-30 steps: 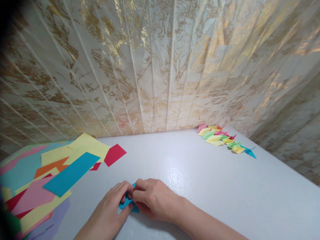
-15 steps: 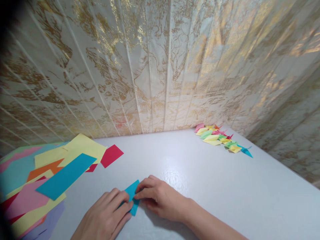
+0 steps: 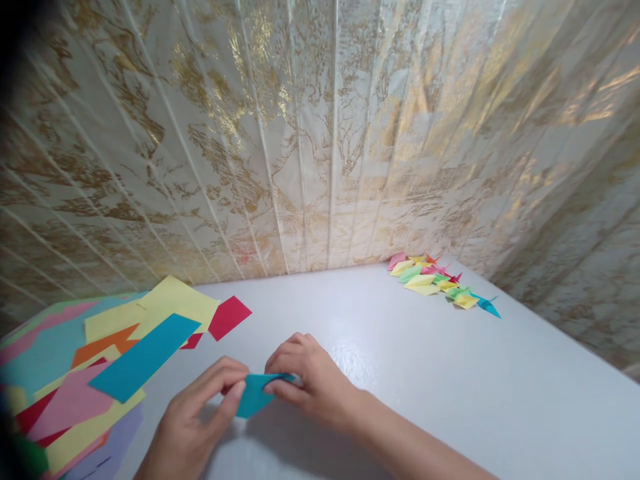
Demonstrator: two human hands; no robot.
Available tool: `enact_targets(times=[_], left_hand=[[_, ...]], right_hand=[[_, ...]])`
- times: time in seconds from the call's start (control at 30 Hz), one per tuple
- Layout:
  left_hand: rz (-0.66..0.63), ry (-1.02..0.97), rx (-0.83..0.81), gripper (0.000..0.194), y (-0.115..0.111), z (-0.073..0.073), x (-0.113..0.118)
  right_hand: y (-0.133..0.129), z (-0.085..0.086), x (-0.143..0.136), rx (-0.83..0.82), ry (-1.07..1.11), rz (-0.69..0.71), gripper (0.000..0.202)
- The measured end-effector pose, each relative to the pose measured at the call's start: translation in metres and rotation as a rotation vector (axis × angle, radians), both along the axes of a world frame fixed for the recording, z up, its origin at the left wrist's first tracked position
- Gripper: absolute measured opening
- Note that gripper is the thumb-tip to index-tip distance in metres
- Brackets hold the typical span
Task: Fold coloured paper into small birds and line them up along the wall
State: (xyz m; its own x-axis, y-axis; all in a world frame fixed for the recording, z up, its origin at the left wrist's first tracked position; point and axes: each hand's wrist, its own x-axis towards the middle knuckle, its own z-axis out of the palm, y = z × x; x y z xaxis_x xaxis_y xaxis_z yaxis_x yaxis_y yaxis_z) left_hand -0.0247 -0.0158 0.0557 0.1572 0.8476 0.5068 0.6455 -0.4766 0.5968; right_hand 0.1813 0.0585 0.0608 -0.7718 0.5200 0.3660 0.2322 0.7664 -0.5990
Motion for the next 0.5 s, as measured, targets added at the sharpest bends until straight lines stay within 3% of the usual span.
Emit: enact_targets(times=[0.17, 0.27, 0.37, 0.5], left_hand=[[-0.033, -0.021, -0.292, 0.021, 0.0, -0.008, -0.005], [0.027, -0.101, -0.4, 0.028, 0.004, -0.014, -0.007], [0.144, -0.262, -0.465, 0.03, 0.01, -0.02, -0.009], [0.211, -0.549, -0.593, 0.037, 0.014, -0.021, -0.004]], right_hand=[[0.006, 0.022, -0.008, -0.025, -0.309, 0.124, 0.023], [0.016, 0.03, -0.001, -0.18, -0.369, 0.106, 0.025], [0.032, 0.037, 0.013, -0.356, -0.322, -0.01, 0.024], [0.038, 0.039, 0.019, -0.457, -0.07, -0.161, 0.023]])
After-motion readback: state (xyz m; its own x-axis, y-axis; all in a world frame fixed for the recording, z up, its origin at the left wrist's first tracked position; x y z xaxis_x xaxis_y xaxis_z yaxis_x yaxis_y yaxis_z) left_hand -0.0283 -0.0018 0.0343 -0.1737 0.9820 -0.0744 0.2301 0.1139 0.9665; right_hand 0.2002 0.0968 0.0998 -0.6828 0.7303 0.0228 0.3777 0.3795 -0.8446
